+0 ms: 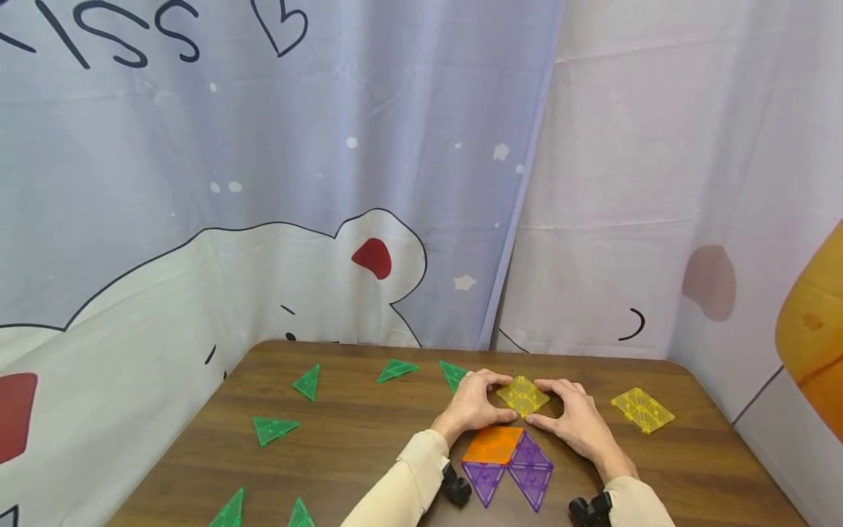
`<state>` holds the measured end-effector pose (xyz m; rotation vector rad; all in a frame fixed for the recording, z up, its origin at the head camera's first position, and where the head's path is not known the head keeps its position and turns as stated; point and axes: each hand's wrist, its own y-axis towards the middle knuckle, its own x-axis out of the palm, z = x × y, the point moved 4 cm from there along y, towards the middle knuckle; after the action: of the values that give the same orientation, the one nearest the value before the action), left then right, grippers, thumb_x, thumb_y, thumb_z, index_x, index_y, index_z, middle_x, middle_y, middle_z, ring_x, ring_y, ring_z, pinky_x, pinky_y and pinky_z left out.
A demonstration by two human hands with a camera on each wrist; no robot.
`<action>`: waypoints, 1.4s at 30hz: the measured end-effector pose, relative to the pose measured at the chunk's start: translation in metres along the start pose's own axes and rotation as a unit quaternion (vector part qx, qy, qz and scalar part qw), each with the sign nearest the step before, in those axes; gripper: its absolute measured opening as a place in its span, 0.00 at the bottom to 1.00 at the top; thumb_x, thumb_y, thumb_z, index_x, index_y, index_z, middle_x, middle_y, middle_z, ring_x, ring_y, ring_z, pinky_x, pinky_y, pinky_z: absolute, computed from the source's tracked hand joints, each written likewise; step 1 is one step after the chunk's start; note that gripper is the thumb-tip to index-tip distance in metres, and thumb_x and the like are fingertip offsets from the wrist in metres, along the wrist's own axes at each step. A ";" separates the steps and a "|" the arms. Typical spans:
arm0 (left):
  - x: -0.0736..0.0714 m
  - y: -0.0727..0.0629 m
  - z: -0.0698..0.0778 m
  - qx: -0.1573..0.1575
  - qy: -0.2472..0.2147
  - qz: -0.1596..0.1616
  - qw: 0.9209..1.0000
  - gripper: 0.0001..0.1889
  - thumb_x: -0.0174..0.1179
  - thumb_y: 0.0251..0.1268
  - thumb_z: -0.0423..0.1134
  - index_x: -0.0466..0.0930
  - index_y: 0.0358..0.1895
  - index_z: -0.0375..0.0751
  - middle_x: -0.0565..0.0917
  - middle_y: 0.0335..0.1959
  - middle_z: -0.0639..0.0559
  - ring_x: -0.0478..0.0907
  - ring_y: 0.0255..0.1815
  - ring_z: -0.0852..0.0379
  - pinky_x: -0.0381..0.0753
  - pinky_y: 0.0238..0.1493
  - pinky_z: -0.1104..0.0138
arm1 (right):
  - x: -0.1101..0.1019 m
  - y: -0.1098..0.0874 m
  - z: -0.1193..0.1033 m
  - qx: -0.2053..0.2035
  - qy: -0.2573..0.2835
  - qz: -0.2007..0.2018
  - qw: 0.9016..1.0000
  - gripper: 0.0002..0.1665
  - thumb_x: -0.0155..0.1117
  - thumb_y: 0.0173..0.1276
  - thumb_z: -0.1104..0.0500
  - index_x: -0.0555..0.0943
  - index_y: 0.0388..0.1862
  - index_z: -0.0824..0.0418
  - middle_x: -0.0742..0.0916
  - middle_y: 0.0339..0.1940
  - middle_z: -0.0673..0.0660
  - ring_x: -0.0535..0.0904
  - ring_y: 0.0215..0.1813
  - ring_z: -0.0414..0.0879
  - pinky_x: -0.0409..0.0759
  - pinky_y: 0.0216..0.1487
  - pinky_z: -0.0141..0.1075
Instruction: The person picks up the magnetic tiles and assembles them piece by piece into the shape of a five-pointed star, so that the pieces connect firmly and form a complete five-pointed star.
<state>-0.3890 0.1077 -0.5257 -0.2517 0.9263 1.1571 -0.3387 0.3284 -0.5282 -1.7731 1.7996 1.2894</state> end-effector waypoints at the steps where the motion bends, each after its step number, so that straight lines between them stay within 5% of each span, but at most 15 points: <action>1: 0.000 0.000 0.000 0.001 0.001 0.000 1.000 0.33 0.88 0.55 0.50 0.91 0.66 0.55 0.89 0.62 0.60 0.77 0.55 0.62 0.77 0.59 0.69 | 0.000 0.000 -0.001 -0.002 -0.001 0.003 1.000 0.41 0.88 0.65 0.43 0.85 0.71 0.60 0.89 0.66 0.60 0.77 0.72 0.66 0.71 0.72 0.68; 27: -0.001 -0.004 0.000 0.003 -0.012 -0.012 1.000 0.31 0.87 0.58 0.50 0.91 0.67 0.57 0.89 0.62 0.60 0.76 0.52 0.63 0.78 0.56 0.70 | 0.003 -0.001 0.000 0.000 -0.004 0.006 1.000 0.45 0.87 0.65 0.39 0.84 0.74 0.60 0.88 0.69 0.62 0.77 0.71 0.67 0.72 0.70 0.70; 30: -0.005 -0.007 0.000 -0.006 -0.057 -0.010 0.998 0.30 0.87 0.59 0.47 0.91 0.66 0.54 0.88 0.60 0.59 0.80 0.54 0.62 0.81 0.56 0.71 | 0.002 -0.002 0.001 0.016 0.016 0.001 1.000 0.47 0.85 0.67 0.39 0.81 0.77 0.60 0.88 0.69 0.61 0.78 0.72 0.64 0.73 0.71 0.65; 37: -0.012 -0.008 -0.002 0.008 -0.117 0.021 0.993 0.29 0.86 0.61 0.43 0.90 0.66 0.49 0.87 0.64 0.56 0.85 0.61 0.56 0.83 0.62 0.69 | -0.005 -0.003 0.004 0.043 0.091 0.025 0.995 0.47 0.81 0.75 0.46 0.73 0.84 0.62 0.85 0.74 0.65 0.81 0.71 0.63 0.76 0.64 0.31; 42: -0.022 -0.005 -0.002 0.032 -0.140 0.058 0.988 0.28 0.84 0.63 0.41 0.89 0.67 0.48 0.87 0.65 0.50 0.86 0.63 0.45 0.86 0.64 0.61 | -0.012 -0.001 0.006 0.046 0.093 0.048 0.993 0.45 0.77 0.78 0.46 0.71 0.86 0.60 0.83 0.77 0.64 0.80 0.72 0.63 0.76 0.62 0.31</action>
<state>-0.3882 0.0896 -0.5121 0.0187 0.7361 1.2316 -0.3375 0.3402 -0.5231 -1.8280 2.0328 1.0874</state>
